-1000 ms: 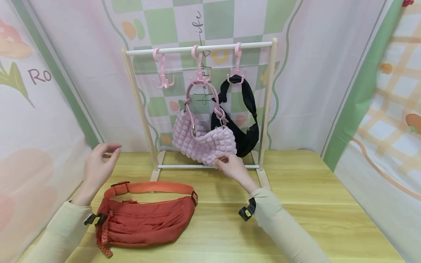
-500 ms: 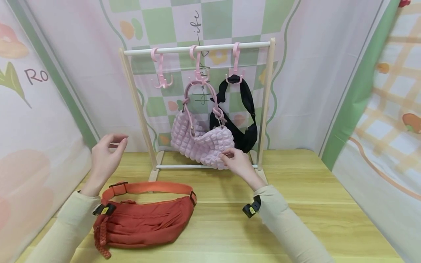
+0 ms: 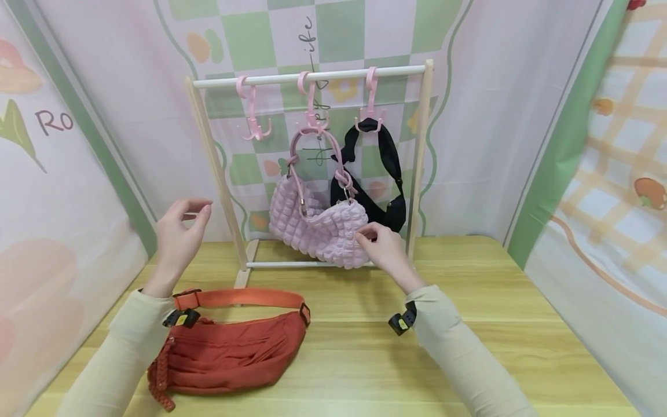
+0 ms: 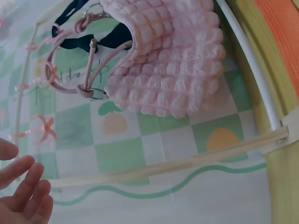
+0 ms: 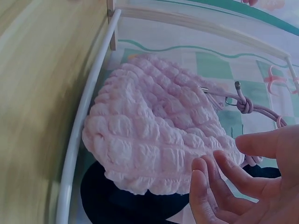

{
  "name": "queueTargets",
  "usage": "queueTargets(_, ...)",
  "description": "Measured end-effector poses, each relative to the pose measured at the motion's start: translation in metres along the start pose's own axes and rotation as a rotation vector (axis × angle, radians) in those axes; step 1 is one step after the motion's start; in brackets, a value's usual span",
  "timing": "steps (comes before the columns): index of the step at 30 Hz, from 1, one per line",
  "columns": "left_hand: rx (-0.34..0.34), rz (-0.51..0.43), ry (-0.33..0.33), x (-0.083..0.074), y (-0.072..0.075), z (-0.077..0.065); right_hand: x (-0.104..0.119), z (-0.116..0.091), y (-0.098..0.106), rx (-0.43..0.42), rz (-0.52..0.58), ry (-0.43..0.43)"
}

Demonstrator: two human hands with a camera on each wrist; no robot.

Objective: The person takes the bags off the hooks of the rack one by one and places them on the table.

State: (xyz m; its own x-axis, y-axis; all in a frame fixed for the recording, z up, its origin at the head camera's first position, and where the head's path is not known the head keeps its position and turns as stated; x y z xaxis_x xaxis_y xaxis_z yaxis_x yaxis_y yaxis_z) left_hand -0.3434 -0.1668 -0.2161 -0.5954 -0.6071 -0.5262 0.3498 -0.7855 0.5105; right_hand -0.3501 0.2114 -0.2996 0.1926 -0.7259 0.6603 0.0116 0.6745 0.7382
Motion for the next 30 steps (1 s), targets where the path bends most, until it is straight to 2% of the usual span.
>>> queueTargets(8,-0.052,-0.024,-0.039,-0.013,-0.004,0.013,0.001,0.005,0.01,-0.038,-0.017,0.028)
queueTargets(20,-0.183,-0.069,-0.111,-0.029,-0.004,0.033,0.002,0.016,0.027,-0.12,-0.029,0.031)
queueTargets(24,-0.198,-0.083,-0.137,-0.038,-0.007,0.04,0.002,0.02,0.031,-0.128,-0.031,0.023)
queueTargets(30,-0.179,-0.078,-0.17,-0.049,-0.017,0.052,0.008,0.026,0.037,-0.147,-0.047,0.034)
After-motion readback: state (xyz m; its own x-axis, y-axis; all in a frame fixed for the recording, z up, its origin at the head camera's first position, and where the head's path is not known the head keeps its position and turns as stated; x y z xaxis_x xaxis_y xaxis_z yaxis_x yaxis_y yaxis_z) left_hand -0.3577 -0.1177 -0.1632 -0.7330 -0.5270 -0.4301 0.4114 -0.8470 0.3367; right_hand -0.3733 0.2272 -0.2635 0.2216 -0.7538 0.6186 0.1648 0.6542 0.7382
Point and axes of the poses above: each hand's wrist, its own z-axis towards the middle knuckle, its own y-axis out of the back of the hand, x = y × z, the point moved 9 cm from there along z, towards the middle knuckle, and after that the axes turned 13 degrees about x, right-handed, at the moved point
